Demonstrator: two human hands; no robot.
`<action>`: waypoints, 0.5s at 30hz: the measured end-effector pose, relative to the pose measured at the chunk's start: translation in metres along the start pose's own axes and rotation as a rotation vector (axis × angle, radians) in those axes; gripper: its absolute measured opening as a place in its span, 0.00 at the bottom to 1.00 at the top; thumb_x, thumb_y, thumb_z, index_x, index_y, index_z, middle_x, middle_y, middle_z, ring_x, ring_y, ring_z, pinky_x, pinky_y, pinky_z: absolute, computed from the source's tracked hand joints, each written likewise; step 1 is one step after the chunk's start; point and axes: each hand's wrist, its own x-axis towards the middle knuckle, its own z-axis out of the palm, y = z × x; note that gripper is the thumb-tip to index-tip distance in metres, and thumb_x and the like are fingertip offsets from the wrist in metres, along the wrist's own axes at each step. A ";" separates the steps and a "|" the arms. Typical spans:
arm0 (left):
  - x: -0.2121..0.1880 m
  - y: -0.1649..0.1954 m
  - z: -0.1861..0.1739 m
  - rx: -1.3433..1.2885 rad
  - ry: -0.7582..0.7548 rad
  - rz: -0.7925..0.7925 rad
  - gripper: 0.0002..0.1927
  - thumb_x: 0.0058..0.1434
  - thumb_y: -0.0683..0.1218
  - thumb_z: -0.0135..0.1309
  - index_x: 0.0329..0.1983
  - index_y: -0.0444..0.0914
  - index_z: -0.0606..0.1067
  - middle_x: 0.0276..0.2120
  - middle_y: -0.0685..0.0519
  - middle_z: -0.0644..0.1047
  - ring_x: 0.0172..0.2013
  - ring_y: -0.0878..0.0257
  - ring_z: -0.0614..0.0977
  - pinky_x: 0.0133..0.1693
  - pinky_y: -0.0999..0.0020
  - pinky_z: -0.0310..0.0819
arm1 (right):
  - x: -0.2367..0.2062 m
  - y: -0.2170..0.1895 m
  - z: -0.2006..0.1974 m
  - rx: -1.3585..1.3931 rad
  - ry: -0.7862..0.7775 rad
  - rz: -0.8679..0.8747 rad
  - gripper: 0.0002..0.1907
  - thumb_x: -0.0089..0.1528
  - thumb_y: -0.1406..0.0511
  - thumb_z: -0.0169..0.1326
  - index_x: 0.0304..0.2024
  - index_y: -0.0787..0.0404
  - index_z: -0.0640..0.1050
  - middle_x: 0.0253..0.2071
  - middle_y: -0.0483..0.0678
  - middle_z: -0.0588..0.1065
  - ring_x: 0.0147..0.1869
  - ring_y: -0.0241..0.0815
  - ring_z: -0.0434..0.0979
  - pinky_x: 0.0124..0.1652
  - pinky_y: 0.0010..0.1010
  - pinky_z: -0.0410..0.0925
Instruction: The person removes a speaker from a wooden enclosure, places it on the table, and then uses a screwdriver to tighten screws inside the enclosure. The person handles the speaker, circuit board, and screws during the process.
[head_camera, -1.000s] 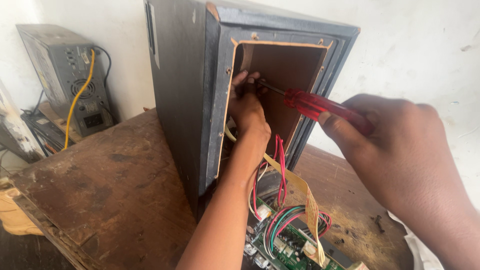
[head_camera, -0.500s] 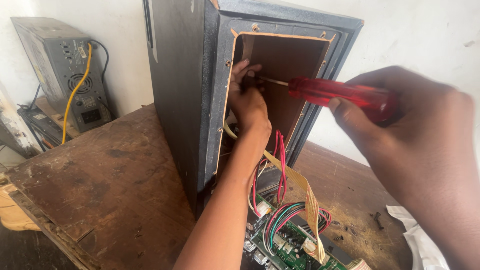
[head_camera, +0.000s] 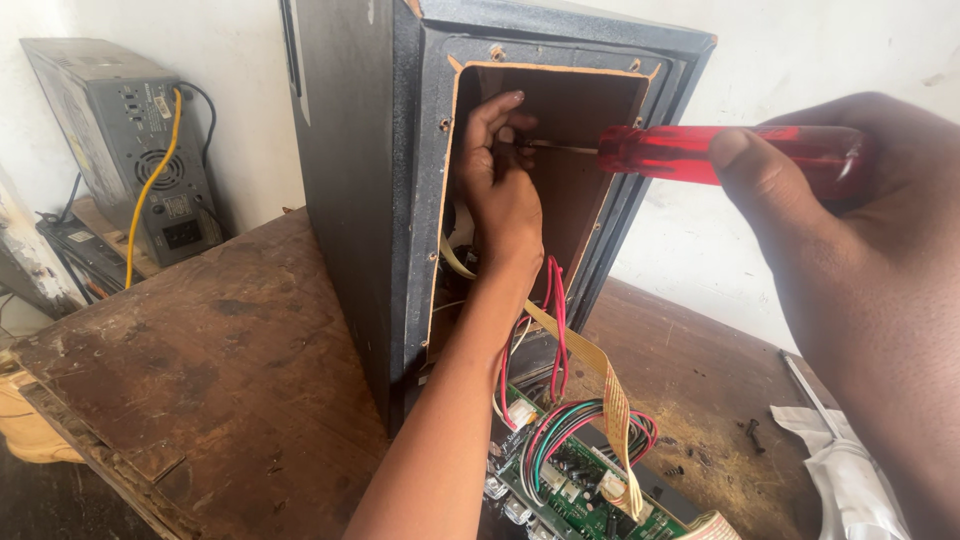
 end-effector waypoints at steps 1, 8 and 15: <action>-0.001 0.001 0.000 0.029 0.005 0.012 0.26 0.66 0.25 0.34 0.59 0.38 0.73 0.44 0.54 0.76 0.44 0.69 0.76 0.42 0.75 0.68 | 0.000 0.001 -0.001 0.016 0.004 -0.001 0.18 0.70 0.59 0.58 0.47 0.71 0.78 0.29 0.52 0.76 0.29 0.35 0.75 0.28 0.25 0.67; -0.003 0.007 0.003 0.229 -0.005 0.120 0.34 0.65 0.25 0.33 0.74 0.38 0.60 0.46 0.51 0.78 0.47 0.68 0.78 0.50 0.74 0.72 | -0.001 0.004 -0.001 -0.010 0.041 -0.078 0.18 0.70 0.60 0.57 0.46 0.73 0.77 0.32 0.53 0.76 0.32 0.36 0.77 0.32 0.25 0.69; -0.003 0.011 0.004 0.124 0.027 0.004 0.28 0.68 0.27 0.33 0.70 0.35 0.62 0.46 0.50 0.77 0.42 0.68 0.77 0.43 0.74 0.71 | -0.001 0.007 0.002 0.040 0.021 -0.048 0.18 0.71 0.61 0.56 0.49 0.73 0.75 0.30 0.52 0.75 0.29 0.37 0.75 0.28 0.26 0.68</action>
